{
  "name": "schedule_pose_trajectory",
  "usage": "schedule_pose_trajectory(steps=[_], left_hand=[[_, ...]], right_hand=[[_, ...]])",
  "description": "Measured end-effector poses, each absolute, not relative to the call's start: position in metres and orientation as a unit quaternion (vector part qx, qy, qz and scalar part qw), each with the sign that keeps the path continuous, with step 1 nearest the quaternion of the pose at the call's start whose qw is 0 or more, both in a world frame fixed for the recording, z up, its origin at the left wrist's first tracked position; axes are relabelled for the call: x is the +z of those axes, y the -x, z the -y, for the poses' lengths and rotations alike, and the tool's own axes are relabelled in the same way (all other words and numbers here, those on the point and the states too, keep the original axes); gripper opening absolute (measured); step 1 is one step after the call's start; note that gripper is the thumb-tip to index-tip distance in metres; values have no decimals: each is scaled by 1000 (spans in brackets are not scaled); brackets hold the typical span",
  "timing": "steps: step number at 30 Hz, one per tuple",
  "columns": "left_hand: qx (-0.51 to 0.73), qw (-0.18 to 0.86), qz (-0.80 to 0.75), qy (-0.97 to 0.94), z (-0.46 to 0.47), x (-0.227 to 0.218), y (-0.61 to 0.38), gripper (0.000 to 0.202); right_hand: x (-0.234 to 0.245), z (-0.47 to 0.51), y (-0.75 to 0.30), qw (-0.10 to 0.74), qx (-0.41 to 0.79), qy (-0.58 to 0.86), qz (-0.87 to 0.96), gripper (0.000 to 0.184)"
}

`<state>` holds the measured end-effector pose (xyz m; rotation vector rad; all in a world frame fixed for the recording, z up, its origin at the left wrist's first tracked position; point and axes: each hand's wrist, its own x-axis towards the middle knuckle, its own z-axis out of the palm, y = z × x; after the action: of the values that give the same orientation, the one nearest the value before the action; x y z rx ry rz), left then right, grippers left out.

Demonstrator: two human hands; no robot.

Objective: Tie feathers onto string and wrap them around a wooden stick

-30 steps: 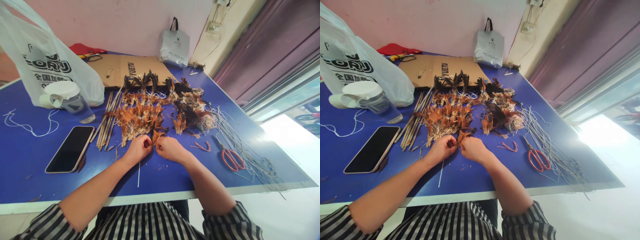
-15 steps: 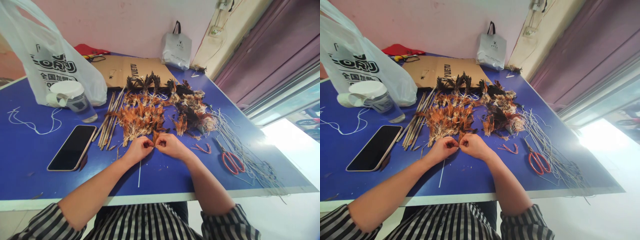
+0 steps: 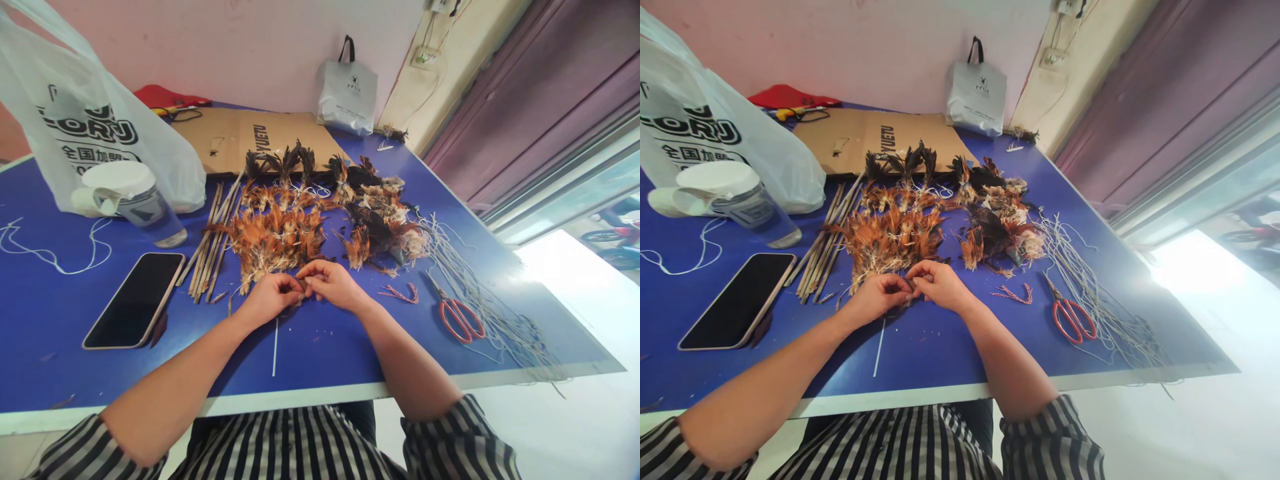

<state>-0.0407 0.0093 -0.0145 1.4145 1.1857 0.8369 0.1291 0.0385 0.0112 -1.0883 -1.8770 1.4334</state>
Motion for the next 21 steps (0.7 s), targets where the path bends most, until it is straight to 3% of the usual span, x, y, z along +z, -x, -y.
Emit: schedule_pose_trajectory(steps=[11,21], left_hand=[[322,562,-487,-586,-14,-14,47,16],[317,570,-489,-579,-15,-13,47,19]], right_hand=[[9,-42,-137,198,452,405,770,21],[11,-42,-136,210,321,347,856,12]])
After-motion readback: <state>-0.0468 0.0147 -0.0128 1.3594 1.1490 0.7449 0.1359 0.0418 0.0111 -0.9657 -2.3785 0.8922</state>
